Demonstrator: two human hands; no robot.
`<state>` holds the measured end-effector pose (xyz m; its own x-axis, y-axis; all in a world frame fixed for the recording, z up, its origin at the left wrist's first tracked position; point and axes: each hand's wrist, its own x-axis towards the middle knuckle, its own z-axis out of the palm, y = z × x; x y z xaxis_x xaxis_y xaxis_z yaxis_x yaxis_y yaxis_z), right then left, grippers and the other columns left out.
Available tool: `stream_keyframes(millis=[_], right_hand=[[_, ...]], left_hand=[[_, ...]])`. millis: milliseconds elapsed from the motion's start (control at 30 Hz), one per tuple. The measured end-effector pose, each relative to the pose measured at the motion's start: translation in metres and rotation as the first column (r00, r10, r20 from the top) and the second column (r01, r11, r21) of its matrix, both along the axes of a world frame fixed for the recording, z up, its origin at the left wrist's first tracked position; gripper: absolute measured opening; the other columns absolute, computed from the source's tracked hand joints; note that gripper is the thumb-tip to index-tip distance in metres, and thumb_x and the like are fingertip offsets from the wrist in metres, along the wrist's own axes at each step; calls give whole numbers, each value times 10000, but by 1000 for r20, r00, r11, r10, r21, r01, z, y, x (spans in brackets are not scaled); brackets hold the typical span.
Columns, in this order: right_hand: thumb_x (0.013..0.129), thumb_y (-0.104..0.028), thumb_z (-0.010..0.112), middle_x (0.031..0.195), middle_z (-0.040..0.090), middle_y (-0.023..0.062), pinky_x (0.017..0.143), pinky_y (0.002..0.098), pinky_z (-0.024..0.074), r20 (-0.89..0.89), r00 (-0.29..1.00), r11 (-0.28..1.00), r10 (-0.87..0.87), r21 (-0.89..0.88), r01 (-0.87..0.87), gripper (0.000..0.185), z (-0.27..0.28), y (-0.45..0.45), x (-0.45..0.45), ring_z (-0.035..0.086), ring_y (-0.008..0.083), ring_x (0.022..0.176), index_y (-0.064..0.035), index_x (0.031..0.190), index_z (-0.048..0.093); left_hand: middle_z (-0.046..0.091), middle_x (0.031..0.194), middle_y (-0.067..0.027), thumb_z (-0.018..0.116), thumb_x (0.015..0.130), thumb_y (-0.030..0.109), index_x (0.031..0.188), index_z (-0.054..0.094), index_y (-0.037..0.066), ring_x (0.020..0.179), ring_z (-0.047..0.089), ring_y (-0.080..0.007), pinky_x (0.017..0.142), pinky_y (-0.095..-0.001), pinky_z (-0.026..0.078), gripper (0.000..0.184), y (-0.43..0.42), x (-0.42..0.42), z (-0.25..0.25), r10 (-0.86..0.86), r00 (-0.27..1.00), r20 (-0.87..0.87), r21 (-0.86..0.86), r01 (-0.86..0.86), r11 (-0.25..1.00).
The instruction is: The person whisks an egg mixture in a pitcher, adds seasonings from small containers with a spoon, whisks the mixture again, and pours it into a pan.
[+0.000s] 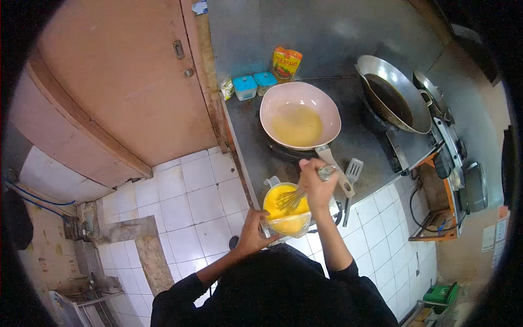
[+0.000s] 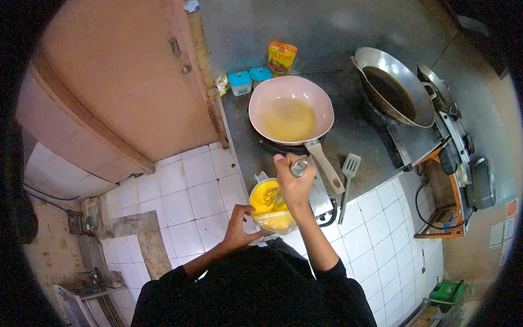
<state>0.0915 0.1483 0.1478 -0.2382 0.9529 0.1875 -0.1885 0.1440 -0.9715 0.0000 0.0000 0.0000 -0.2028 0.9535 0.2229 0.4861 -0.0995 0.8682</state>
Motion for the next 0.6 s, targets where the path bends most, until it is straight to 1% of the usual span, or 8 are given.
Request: stream_keyframes(millis=[100, 167, 300, 333, 367, 433, 467, 600], right_hand=[[807, -90, 602, 455, 359, -49, 386, 231, 228, 49, 999, 999, -23, -41, 25, 381, -39, 1, -3, 322, 35, 409, -65, 493, 386], [805, -92, 606, 461, 358, -49, 387, 233, 228, 86, 992, 991, 91, -101, -83, 393, -52, 8, -2, 320, 35, 414, -71, 490, 373], [811, -131, 609, 460, 413, -28, 402, 208, 276, 180, 919, 935, 350, -128, -331, 310, -75, 13, 9, 399, 31, 433, -66, 559, 441], [805, -160, 618, 547, 510, 26, 477, 238, 365, 255, 886, 921, 388, -133, -365, 229, -79, 17, 16, 501, 95, 511, -35, 648, 507], [805, -160, 618, 547, 510, 26, 477, 238, 365, 252, 887, 922, 387, -135, -364, 229, -81, 21, 21, 501, 95, 511, -35, 648, 507], [802, -197, 623, 700, 573, 79, 626, 292, 425, 488, 842, 955, 229, 54, -291, 215, -79, 26, 30, 562, 179, 672, -7, 734, 547], [810, -222, 612, 840, 580, 106, 743, 331, 426, 511, 827, 924, 236, 145, -353, 230, -78, 31, 36, 563, 235, 818, 2, 828, 563], [833, -225, 586, 887, 580, 96, 770, 319, 428, 469, 855, 951, 222, 89, -296, 222, -86, 34, 56, 565, 208, 851, -16, 904, 561]], left_hand=[[417, 983, -94, 808, 592, 299, 1081, 455, 56, 869, 465, -210, 682, -324, 448, 650, -10, 8, 2, 32, 999, 5, -44, -32, 999], [439, 948, -92, 817, 572, 325, 993, 514, 55, 845, 473, -222, 695, -331, 429, 584, -6, 11, 10, 114, 980, -163, 15, -113, 993], [457, 915, -84, 824, 547, 344, 936, 542, 65, 836, 481, -227, 702, -339, 401, 555, -2, 12, 15, 172, 942, -289, 93, -152, 984], [463, 905, -76, 826, 536, 344, 922, 547, 72, 840, 484, -226, 709, -346, 388, 548, -1, 12, 15, 160, 951, -266, 77, -144, 987], [468, 896, -69, 828, 525, 344, 908, 552, 79, 843, 487, -225, 716, -352, 375, 541, -1, 12, 15, 148, 959, -241, 59, -137, 989], [470, 886, -66, 827, 522, 340, 898, 554, 83, 841, 491, -222, 715, -352, 370, 531, 0, 13, 18, 138, 961, -241, 23, -137, 990], [472, 876, -62, 826, 519, 335, 887, 556, 86, 839, 495, -219, 714, -353, 365, 520, 1, 13, 20, 132, 963, -237, -6, -138, 990], [478, 846, -52, 826, 509, 321, 845, 556, 86, 819, 500, -218, 712, -355, 358, 490, 4, 14, 28, 149, 961, -234, -49, -165, 985]])
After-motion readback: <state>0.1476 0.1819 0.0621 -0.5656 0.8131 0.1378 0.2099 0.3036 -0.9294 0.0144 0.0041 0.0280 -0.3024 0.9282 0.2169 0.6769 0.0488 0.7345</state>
